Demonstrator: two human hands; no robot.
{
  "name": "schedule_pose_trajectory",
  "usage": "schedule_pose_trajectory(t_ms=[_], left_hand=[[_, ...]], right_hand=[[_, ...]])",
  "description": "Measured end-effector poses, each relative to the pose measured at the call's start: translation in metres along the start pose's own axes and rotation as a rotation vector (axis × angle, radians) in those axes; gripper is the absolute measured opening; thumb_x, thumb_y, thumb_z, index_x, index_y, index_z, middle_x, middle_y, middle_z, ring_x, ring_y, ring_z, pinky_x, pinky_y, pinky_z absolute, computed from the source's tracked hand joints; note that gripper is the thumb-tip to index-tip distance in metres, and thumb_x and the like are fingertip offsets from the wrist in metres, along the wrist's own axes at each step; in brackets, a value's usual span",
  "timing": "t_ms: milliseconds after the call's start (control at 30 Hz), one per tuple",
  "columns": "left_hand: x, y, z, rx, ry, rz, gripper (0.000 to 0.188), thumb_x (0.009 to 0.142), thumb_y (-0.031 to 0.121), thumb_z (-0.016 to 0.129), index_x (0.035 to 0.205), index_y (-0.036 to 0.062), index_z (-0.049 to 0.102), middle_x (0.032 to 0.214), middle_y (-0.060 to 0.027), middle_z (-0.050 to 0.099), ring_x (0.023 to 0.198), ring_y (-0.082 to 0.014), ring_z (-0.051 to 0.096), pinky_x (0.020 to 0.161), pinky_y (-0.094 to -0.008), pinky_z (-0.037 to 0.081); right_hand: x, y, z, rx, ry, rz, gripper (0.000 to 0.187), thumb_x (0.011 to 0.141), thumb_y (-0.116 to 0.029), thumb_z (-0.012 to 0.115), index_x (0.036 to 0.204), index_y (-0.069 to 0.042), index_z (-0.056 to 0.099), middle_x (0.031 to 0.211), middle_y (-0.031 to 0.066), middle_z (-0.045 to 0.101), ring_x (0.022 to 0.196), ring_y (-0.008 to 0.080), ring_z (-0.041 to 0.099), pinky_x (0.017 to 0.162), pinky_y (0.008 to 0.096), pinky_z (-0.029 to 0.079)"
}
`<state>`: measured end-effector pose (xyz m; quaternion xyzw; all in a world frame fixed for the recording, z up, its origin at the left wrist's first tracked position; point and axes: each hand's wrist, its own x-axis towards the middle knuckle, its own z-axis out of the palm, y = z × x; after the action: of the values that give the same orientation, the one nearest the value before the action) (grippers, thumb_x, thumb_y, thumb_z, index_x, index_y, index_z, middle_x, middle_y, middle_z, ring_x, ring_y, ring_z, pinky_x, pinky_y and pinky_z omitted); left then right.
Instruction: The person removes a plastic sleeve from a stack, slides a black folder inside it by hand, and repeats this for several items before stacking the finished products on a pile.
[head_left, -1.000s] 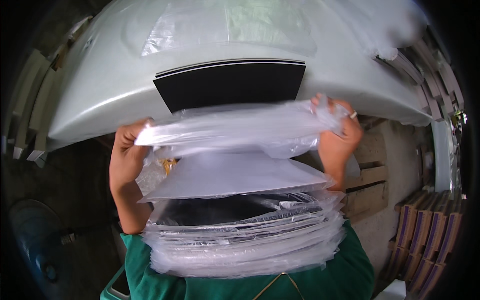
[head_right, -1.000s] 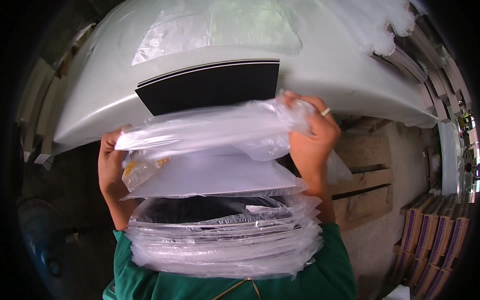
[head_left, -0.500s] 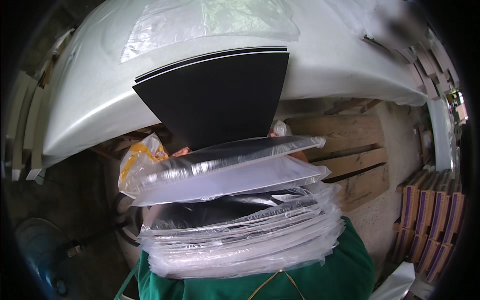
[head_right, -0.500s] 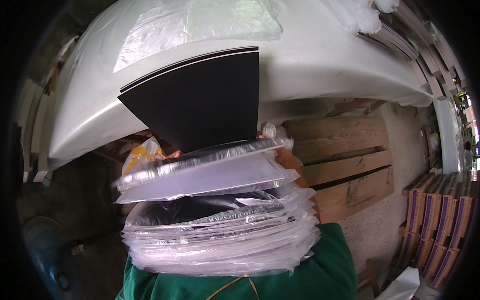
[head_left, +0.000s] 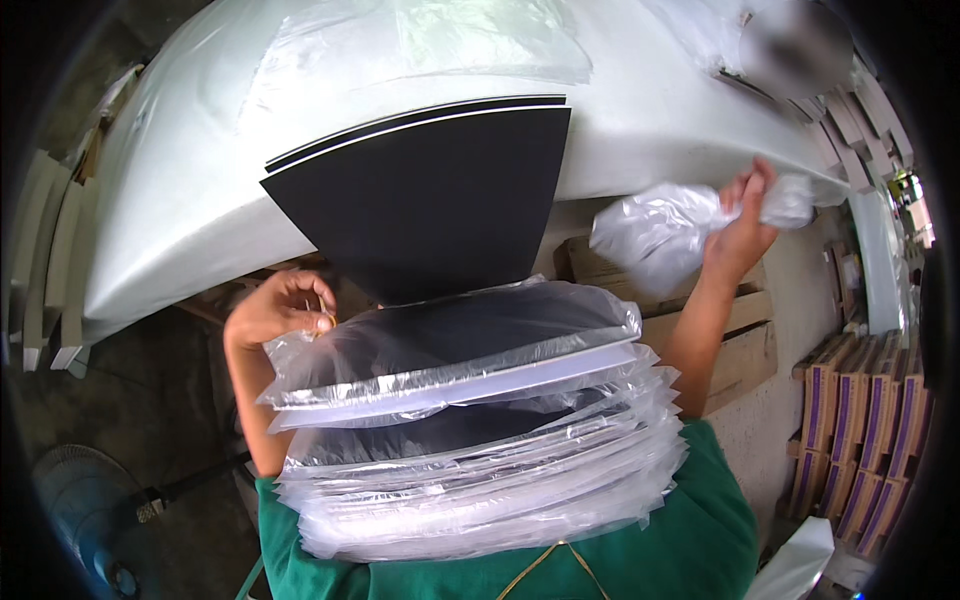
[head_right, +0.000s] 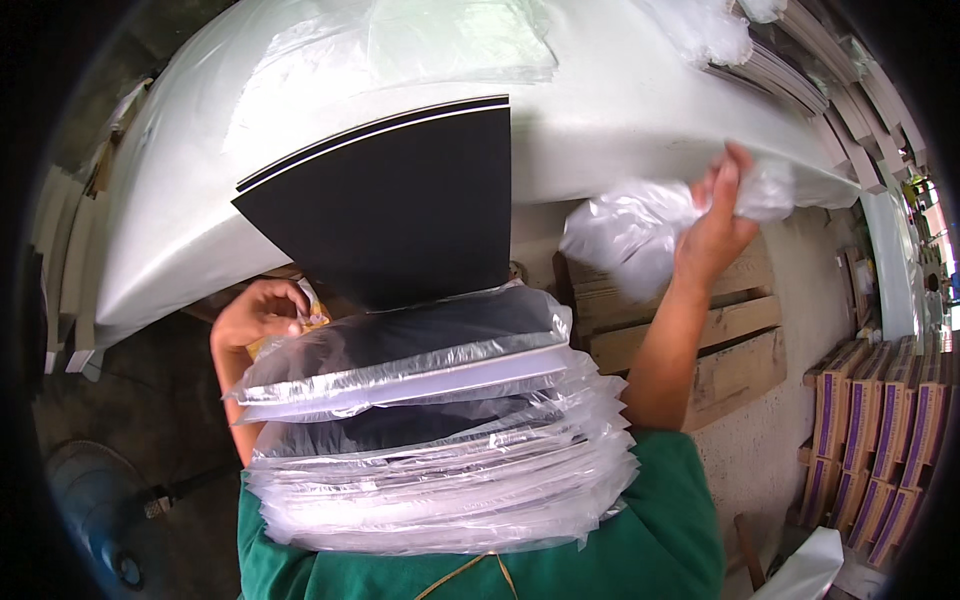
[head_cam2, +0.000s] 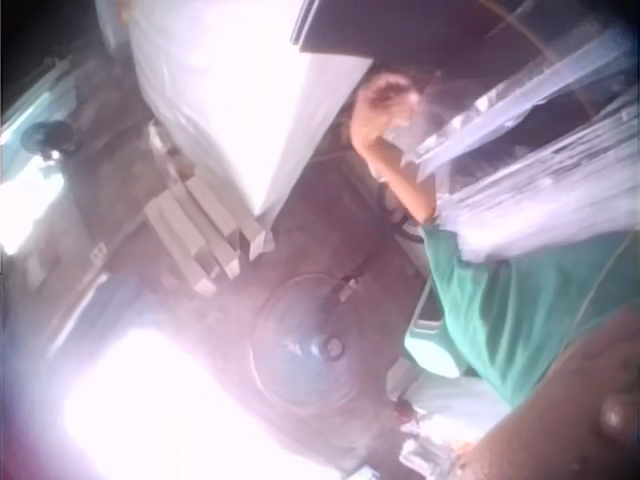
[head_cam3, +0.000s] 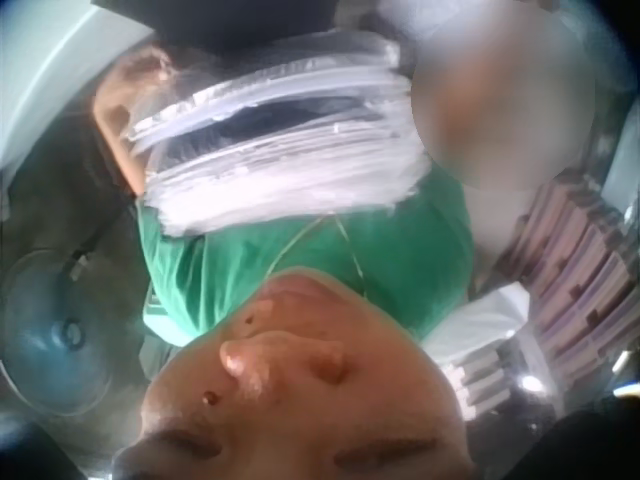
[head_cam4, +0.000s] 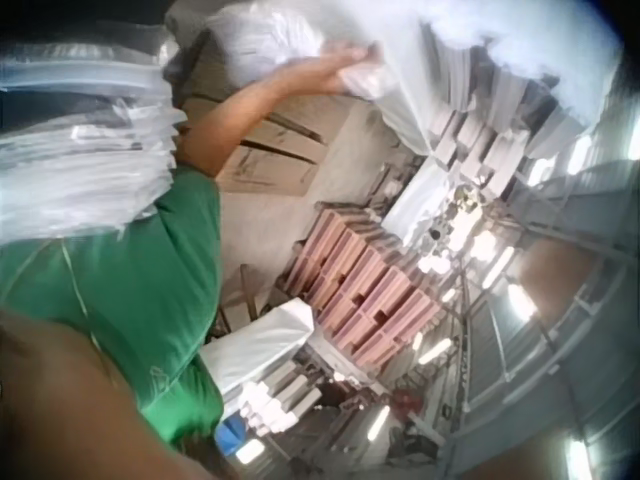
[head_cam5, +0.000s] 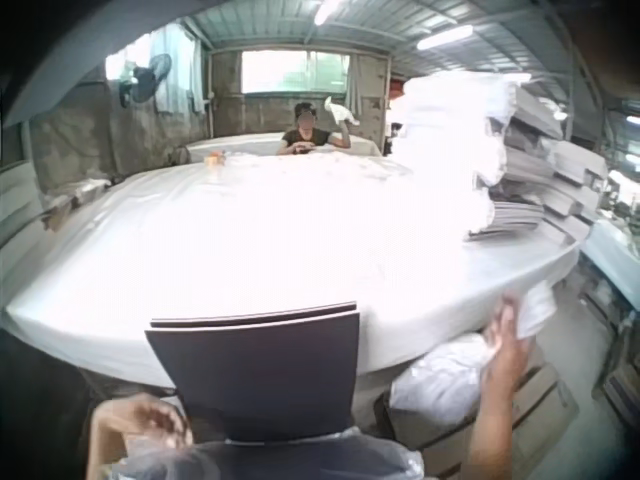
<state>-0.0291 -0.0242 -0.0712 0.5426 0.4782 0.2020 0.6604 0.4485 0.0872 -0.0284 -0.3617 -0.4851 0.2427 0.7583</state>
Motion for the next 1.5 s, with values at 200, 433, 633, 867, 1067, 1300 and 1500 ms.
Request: schedule_pose_trajectory(t_ms=[200,433,633,867,1067,1300,1500], left_hand=[[0.033,0.126,0.092,0.335,0.240,0.653,0.046,0.065,0.031,0.073,0.095,0.0018,0.052,0.093,-0.0048,0.053,0.074,-0.0110,0.051,0.060,-0.0218,0.037],[0.043,0.106,0.117,0.191,0.546,0.595,0.020,0.079,0.016,0.061,0.087,-0.0016,0.056,0.069,-0.0016,0.054,0.066,-0.0073,0.047,0.058,-0.0216,0.040],[0.043,0.099,0.122,0.180,0.746,0.643,0.016,0.083,0.013,0.056,0.090,-0.0013,0.056,0.073,-0.0009,0.057,0.066,-0.0054,0.046,0.061,-0.0190,0.040],[0.042,0.095,0.115,0.047,0.757,0.633,0.012,0.080,0.010,0.060,0.082,-0.0017,0.060,0.075,-0.0024,0.059,0.064,-0.0068,0.049,0.059,-0.0192,0.040],[0.051,0.092,0.113,0.270,0.846,0.802,0.012,0.080,0.011,0.060,0.074,0.0001,0.061,0.071,-0.0055,0.058,0.064,-0.0109,0.051,0.059,-0.0224,0.040],[0.033,0.099,0.087,-0.833,0.150,0.702,0.011,0.086,0.016,0.052,0.080,0.0061,0.054,0.061,-0.0013,0.050,0.059,-0.0106,0.048,0.061,-0.0239,0.041],[0.047,0.085,0.101,0.287,-0.074,0.405,0.018,0.072,0.018,0.069,0.080,0.0035,0.063,0.077,-0.0038,0.058,0.071,-0.0138,0.054,0.064,-0.0264,0.043]], right_hand=[[-0.065,-0.059,0.131,1.014,-0.855,0.849,0.053,0.089,-0.032,0.039,0.131,-0.002,0.024,0.131,0.0147,0.031,0.117,0.0233,0.036,0.093,0.0334,0.035],[-0.096,-0.034,0.136,0.763,-0.981,0.947,0.059,0.086,-0.032,0.048,0.130,0.001,0.024,0.130,0.0138,0.032,0.118,0.0212,0.036,0.096,0.0349,0.031],[-0.103,-0.030,0.140,0.590,-0.837,0.890,0.027,0.081,-0.015,0.059,0.103,-0.001,0.053,0.096,0.0055,0.058,0.086,0.0135,0.056,0.076,0.0269,0.044],[-0.099,-0.029,0.138,0.595,-0.886,0.920,0.020,0.078,-0.014,0.063,0.094,-0.004,0.056,0.084,0.0021,0.057,0.076,0.0093,0.055,0.067,0.0241,0.044],[-0.103,-0.032,0.140,0.666,-0.800,0.984,0.023,0.077,-0.015,0.060,0.094,-0.002,0.053,0.087,0.0067,0.056,0.078,0.0145,0.055,0.073,0.0285,0.045],[-0.086,-0.024,0.122,0.623,-0.987,0.834,0.017,0.072,-0.009,0.060,0.086,-0.001,0.054,0.076,0.0093,0.058,0.069,0.0158,0.057,0.065,0.0281,0.045],[-0.050,-0.016,0.098,0.924,-0.860,0.902,0.021,0.076,-0.013,0.060,0.093,-0.006,0.051,0.076,0.0049,0.057,0.062,0.0136,0.054,0.062,0.0266,0.045]])
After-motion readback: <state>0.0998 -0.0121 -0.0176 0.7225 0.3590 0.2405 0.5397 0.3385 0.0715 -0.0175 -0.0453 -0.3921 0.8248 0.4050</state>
